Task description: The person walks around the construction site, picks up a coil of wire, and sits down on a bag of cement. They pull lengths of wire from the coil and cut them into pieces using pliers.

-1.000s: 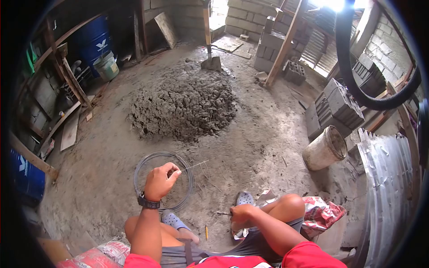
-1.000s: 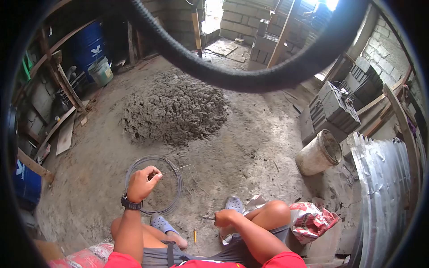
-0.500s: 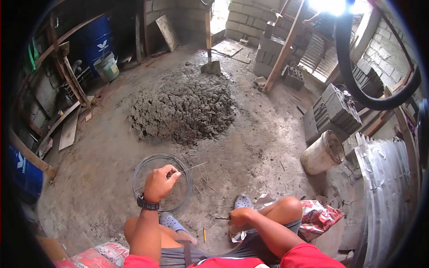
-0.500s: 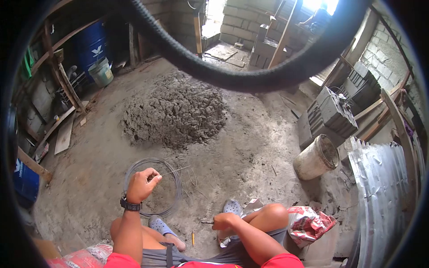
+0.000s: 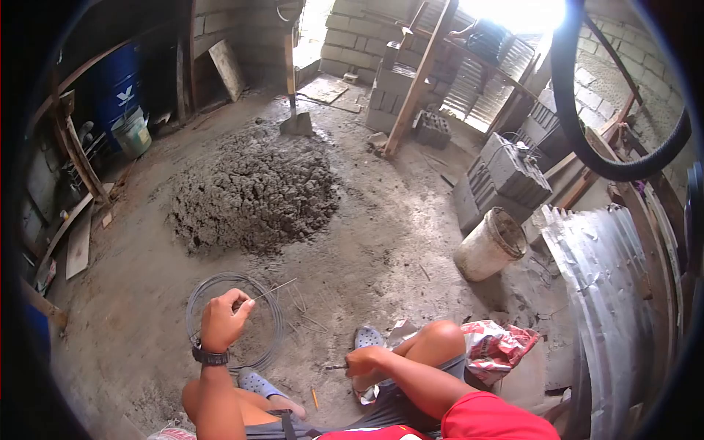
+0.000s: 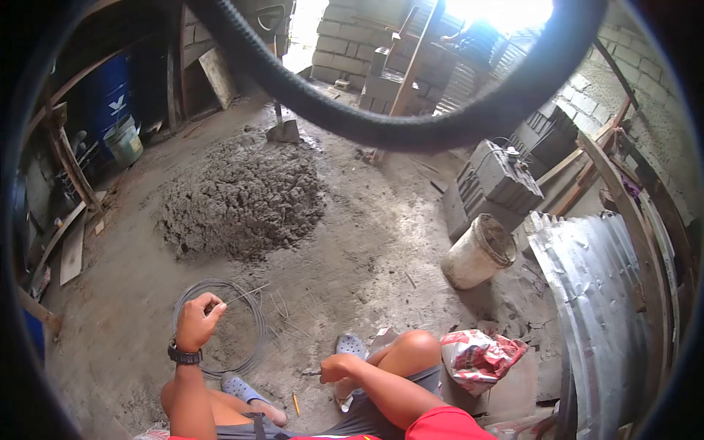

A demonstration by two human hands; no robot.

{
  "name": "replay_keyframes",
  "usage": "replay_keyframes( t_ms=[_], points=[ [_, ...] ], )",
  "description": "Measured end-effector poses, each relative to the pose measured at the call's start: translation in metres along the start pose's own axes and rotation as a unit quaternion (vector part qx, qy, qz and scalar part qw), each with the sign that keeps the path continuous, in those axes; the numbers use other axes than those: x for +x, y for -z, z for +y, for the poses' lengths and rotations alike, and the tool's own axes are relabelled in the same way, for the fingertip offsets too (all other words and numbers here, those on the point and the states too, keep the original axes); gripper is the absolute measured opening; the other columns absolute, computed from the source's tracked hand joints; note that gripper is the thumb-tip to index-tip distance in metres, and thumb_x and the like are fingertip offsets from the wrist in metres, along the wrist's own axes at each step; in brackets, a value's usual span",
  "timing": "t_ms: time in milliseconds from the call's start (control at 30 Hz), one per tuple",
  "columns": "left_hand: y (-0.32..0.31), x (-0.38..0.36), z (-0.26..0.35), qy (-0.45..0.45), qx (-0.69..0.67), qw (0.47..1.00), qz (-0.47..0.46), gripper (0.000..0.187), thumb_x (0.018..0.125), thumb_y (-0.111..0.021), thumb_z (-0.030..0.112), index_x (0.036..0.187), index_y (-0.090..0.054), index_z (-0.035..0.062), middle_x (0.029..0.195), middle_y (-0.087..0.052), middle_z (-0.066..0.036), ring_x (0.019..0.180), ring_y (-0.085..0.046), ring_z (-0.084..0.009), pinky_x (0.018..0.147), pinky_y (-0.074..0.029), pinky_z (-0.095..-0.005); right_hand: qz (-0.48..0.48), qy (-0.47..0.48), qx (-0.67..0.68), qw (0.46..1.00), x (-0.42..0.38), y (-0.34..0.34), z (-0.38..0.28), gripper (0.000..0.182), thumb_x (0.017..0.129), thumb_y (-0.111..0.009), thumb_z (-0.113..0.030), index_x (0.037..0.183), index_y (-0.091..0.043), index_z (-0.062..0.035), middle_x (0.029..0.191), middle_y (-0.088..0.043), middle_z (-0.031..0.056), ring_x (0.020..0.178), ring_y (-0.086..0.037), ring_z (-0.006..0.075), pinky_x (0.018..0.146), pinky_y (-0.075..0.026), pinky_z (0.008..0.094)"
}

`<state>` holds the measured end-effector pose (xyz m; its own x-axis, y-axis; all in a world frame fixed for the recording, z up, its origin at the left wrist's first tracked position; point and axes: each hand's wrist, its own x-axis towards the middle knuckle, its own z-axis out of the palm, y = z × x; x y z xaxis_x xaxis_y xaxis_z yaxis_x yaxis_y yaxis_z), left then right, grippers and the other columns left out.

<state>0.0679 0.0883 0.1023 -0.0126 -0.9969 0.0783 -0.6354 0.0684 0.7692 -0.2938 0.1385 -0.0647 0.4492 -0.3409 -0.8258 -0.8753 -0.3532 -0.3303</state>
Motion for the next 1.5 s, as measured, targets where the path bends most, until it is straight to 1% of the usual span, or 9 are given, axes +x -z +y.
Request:
replay_keyframes(
  t_ms=[67, 267, 367, 600, 667, 800, 867, 1233, 1500],
  points=[
    [-0.001, -0.001, -0.004, -0.005, 0.005, 1.0, 0.008, 0.022, 0.093, -0.076, 0.028, 0.094, -0.075, 0.006, 0.074, -0.072, -0.013, 0.069, -0.071, -0.031, 0.064, -0.052, -0.0419, -0.006, -0.02, -0.004, 1.0, -0.005, 0.002, -0.006, 0.046, 0.091, -0.059, -0.036, 0.108, -0.078, 0.0018, 0.103, -0.076, 0.025, 0.094, -0.075, 0.0382, 0.081, -0.057, 0.0494],
    [0.001, -0.002, -0.003, -0.004, 0.007, 1.0, 0.011, 0.023, 0.093, -0.076, 0.03, 0.094, -0.075, 0.007, 0.074, -0.073, -0.012, 0.069, -0.072, -0.0302, 0.064, -0.052, -0.042, 0.003, -0.003, 0.001, 1.0, 0.0, -0.002, -0.002, 0.051, 0.092, -0.063, -0.044, 0.101, -0.078, 0.0038, 0.097, -0.076, 0.0262, 0.09, -0.075, 0.0404, 0.08, -0.056, 0.051],
    [0.003, -0.003, -0.002, -0.002, 0.011, 1.0, 0.007, 0.024, 0.093, -0.076, 0.031, 0.095, -0.076, 0.0074, 0.074, -0.073, -0.012, 0.07, -0.072, -0.0304, 0.065, -0.052, -0.0424, -0.03, -0.014, 0.003, 0.999, -0.001, 0.003, -0.005, 0.045, 0.092, -0.061, -0.038, 0.104, -0.078, 0.002, 0.098, -0.076, 0.0241, 0.092, -0.076, 0.0364, 0.08, -0.057, 0.0491],
    [0.003, -0.003, -0.008, 0.004, 0.024, 1.0, 0.012, 0.025, 0.093, -0.076, 0.033, 0.096, -0.077, 0.0082, 0.077, -0.074, -0.012, 0.072, -0.073, -0.0308, 0.066, -0.053, -0.0424, -0.042, -0.013, -0.005, 0.999, 0.002, 0.001, -0.003, 0.05, 0.091, -0.063, -0.042, 0.107, -0.079, 0.0021, 0.1, -0.077, 0.0241, 0.094, -0.076, 0.0368, 0.082, -0.057, 0.0484],
    [0.001, -0.002, -0.009, -0.023, 0.014, 0.999, 0.027, 0.022, 0.093, -0.077, 0.026, 0.094, -0.075, 0.004, 0.071, -0.07, -0.012, 0.063, -0.067, -0.0233, 0.061, -0.05, -0.0371, -0.039, -0.014, -0.009, 0.999, 0.006, -0.001, -0.002, 0.05, 0.092, -0.063, -0.043, 0.108, -0.079, 0.0017, 0.1, -0.077, 0.0242, 0.095, -0.076, 0.0371, 0.083, -0.057, 0.0482],
    [0.003, -0.003, -0.006, -0.017, 0.02, 0.999, 0.028, 0.021, 0.093, -0.077, 0.026, 0.094, -0.075, 0.0045, 0.072, -0.07, -0.012, 0.063, -0.066, -0.0233, 0.061, -0.049, -0.0366, -0.01, -0.026, -0.013, 1.0, 0.005, -0.004, -0.002, 0.052, 0.093, -0.063, -0.045, 0.109, -0.079, 0.0015, 0.102, -0.078, 0.024, 0.097, -0.076, 0.038, 0.085, -0.057, 0.0476],
    [0.002, -0.002, -0.009, -0.001, 0.017, 1.0, 0.013, 0.024, 0.093, -0.076, 0.034, 0.097, -0.077, 0.0101, 0.076, -0.072, -0.013, 0.069, -0.07, -0.0304, 0.065, -0.052, -0.0423, -0.013, -0.021, -0.017, 1.0, 0.0, 0.0, -0.006, 0.053, 0.093, -0.063, -0.047, 0.109, -0.079, 0.002, 0.103, -0.077, 0.0242, 0.098, -0.076, 0.0384, 0.086, -0.057, 0.0477],
    [0.004, -0.004, -0.011, -0.021, 0.02, 0.999, 0.017, 0.021, 0.094, -0.074, 0.029, 0.097, -0.075, 0.0085, 0.077, -0.072, -0.013, 0.07, -0.07, -0.0324, 0.066, -0.052, -0.0436, 0.003, -0.02, -0.027, 0.999, -0.004, 0.0, -0.005, 0.056, 0.094, -0.061, -0.049, 0.104, -0.079, 0.003, 0.101, -0.077, 0.0257, 0.096, -0.075, 0.0397, 0.084, -0.057, 0.0486],
    [0.012, -0.011, 0.007, 0.033, -0.007, 0.999, -0.003, 0.014, 0.094, -0.07, 0.02, 0.097, -0.074, 0.0071, 0.086, -0.074, -0.014, 0.072, -0.07, -0.0324, 0.067, -0.053, -0.041, -0.025, 0.006, -0.067, 0.997, -0.012, 0.04, -0.034, 0.043, 0.093, -0.058, -0.036, 0.102, -0.08, -0.0009, 0.102, -0.078, 0.0217, 0.098, -0.076, 0.0384, 0.082, -0.059, 0.0488]
  ],
)
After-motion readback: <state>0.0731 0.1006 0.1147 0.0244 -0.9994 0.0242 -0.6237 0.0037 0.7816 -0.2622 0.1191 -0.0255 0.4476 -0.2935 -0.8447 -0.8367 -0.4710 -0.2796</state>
